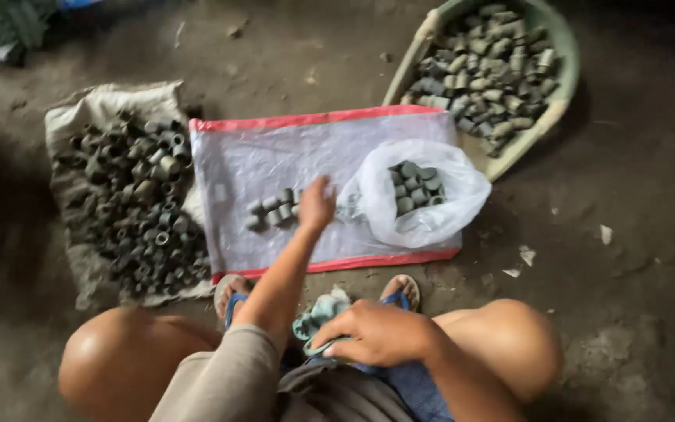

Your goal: Cleaning and sorting small grey pipe fittings by wiping them with a cloth and placing them on a plastic sheet.

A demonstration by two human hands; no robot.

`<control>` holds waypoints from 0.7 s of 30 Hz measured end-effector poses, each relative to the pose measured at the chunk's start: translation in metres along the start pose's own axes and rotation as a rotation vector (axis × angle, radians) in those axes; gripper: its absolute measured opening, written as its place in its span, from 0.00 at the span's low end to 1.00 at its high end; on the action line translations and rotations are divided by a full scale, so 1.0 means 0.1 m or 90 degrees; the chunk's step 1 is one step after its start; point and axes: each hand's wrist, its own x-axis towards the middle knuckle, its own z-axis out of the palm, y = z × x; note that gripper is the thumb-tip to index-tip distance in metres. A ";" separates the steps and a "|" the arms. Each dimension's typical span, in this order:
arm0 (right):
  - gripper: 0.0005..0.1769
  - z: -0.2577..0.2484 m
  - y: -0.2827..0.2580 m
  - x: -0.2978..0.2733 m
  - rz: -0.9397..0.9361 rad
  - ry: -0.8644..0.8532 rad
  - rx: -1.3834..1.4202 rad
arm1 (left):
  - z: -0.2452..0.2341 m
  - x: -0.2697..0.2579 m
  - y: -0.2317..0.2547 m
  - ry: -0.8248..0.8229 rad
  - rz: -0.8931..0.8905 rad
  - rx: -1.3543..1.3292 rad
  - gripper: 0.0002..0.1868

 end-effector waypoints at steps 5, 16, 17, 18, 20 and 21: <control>0.15 0.11 0.27 0.07 0.039 0.041 -0.075 | -0.90 -0.56 -0.62 0.015 -0.245 0.184 0.17; 0.20 0.11 0.64 0.24 0.355 0.129 -0.266 | -1.15 -0.68 -0.93 0.039 -0.251 0.235 0.22; 0.20 0.05 0.57 0.25 0.383 0.105 -0.246 | -1.20 -0.65 -0.93 0.023 -0.266 0.249 0.22; 0.23 -0.01 0.50 0.25 0.410 0.081 -0.226 | -1.26 -0.61 -0.93 0.006 -0.281 0.264 0.23; 0.20 -0.05 0.55 0.24 0.402 0.094 -0.212 | -1.40 -0.59 -0.93 -0.029 -0.282 0.281 0.19; 0.17 -0.08 0.57 0.24 0.392 0.109 -0.199 | -1.46 -0.54 -0.92 -0.063 -0.281 0.298 0.17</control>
